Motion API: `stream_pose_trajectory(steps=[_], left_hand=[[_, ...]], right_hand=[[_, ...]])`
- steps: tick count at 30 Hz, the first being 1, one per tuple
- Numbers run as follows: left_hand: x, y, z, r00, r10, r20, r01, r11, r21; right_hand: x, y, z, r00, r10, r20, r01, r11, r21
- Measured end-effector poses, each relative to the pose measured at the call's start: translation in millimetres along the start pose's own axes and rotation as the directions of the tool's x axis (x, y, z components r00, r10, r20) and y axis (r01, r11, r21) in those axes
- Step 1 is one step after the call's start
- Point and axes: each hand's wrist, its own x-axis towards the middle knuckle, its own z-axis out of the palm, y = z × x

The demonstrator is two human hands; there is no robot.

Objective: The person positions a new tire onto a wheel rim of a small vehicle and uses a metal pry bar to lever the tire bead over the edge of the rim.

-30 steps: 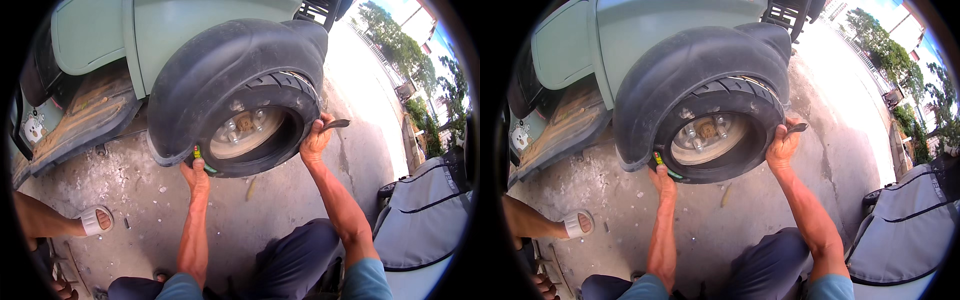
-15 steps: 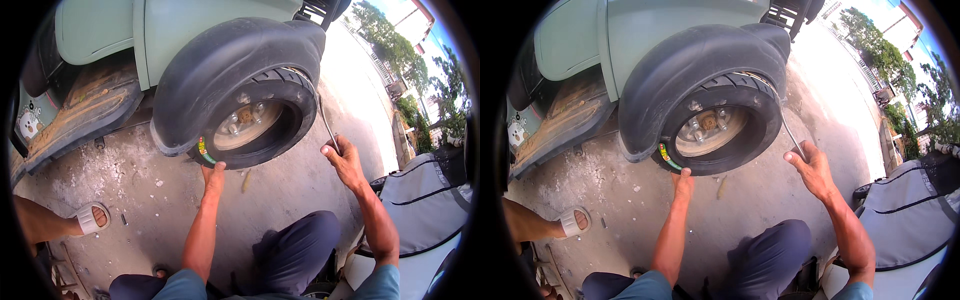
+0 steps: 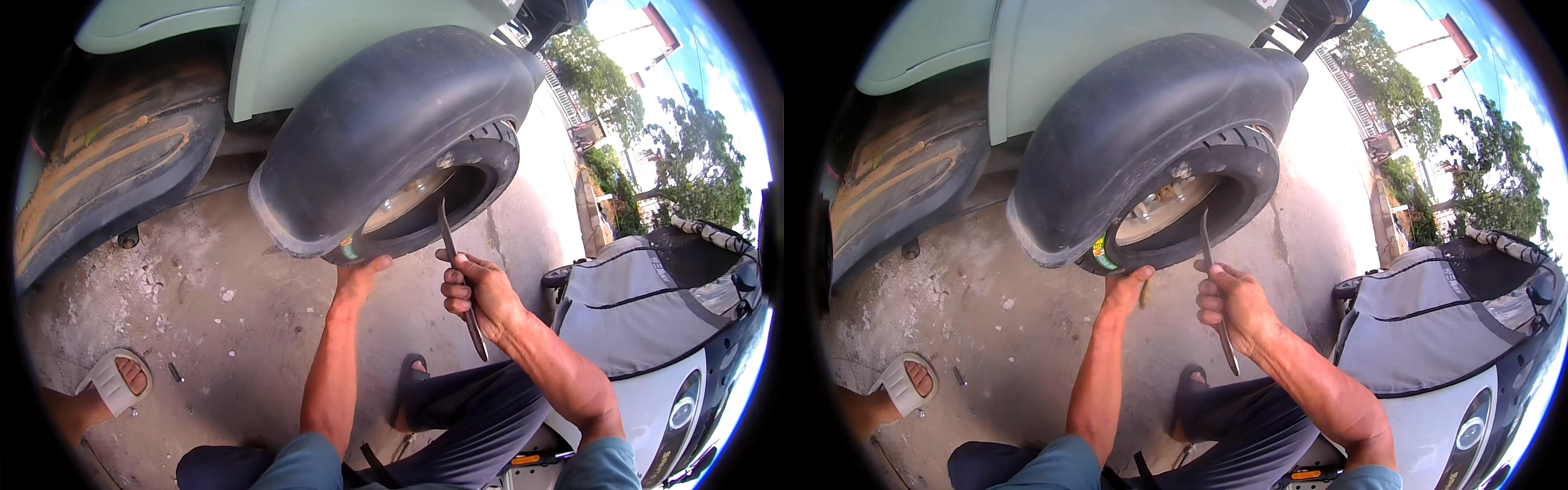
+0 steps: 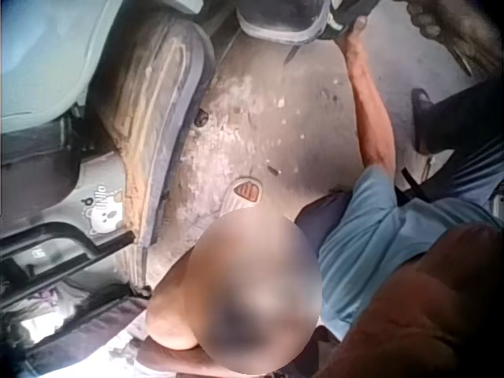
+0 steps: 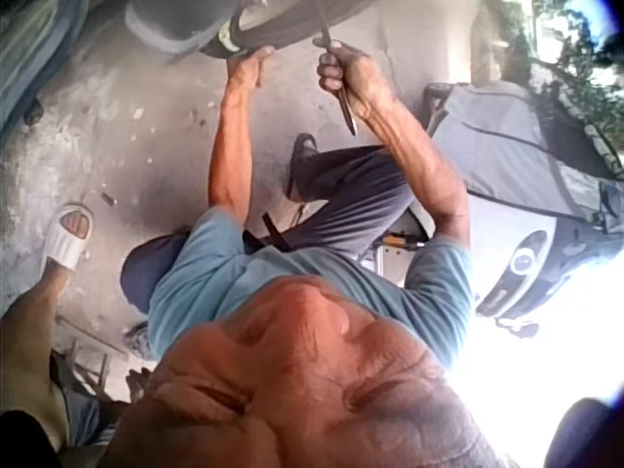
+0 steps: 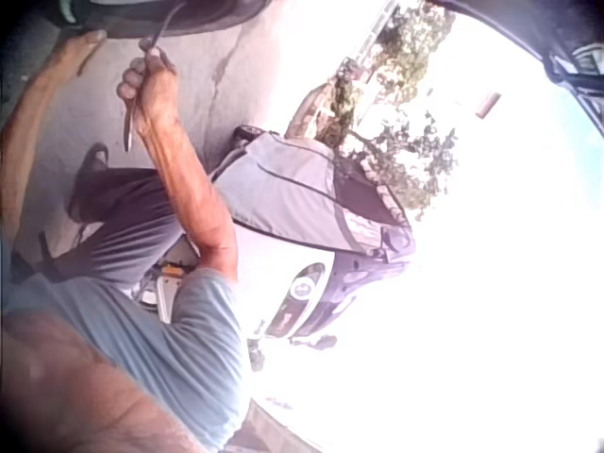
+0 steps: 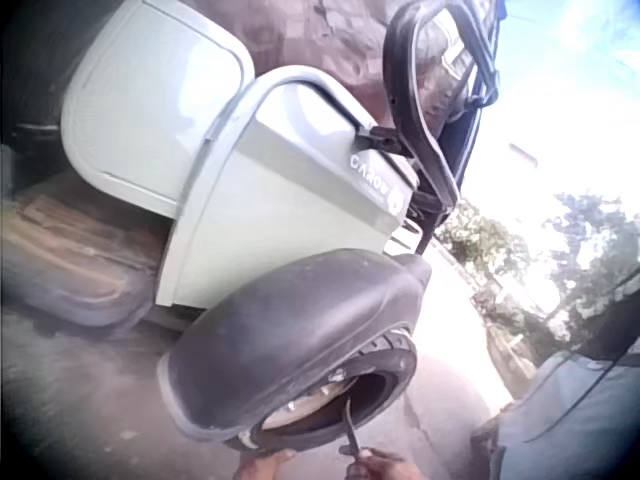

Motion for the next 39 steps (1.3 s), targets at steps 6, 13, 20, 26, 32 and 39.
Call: stream_pose_trajectory(steps=[6,13,20,26,32,39], left_hand=[[4,6,-3,0.999,0.029,0.041,-0.030,1.000,0.009],[9,1,-4,0.994,0.106,0.026,-0.106,0.994,-0.030],[15,-9,-19,0.974,0.100,0.205,-0.103,0.995,0.000],[9,15,1,0.953,0.218,0.210,-0.216,0.976,-0.034],[-5,67,37,0.935,0.290,0.205,-0.289,0.957,-0.038],[2,52,27,0.940,0.289,0.180,-0.295,0.956,0.004]], right_hand=[[14,19,34,0.996,-0.073,-0.045,0.083,0.953,0.291],[19,32,59,0.985,-0.166,-0.052,0.174,0.916,0.361],[46,37,95,0.957,-0.210,-0.201,0.287,0.797,0.532],[68,31,131,0.916,-0.250,-0.314,0.396,0.681,0.616],[90,31,135,0.895,-0.268,-0.355,0.444,0.583,0.680],[100,25,140,0.895,-0.256,-0.365,0.443,0.590,0.675]])
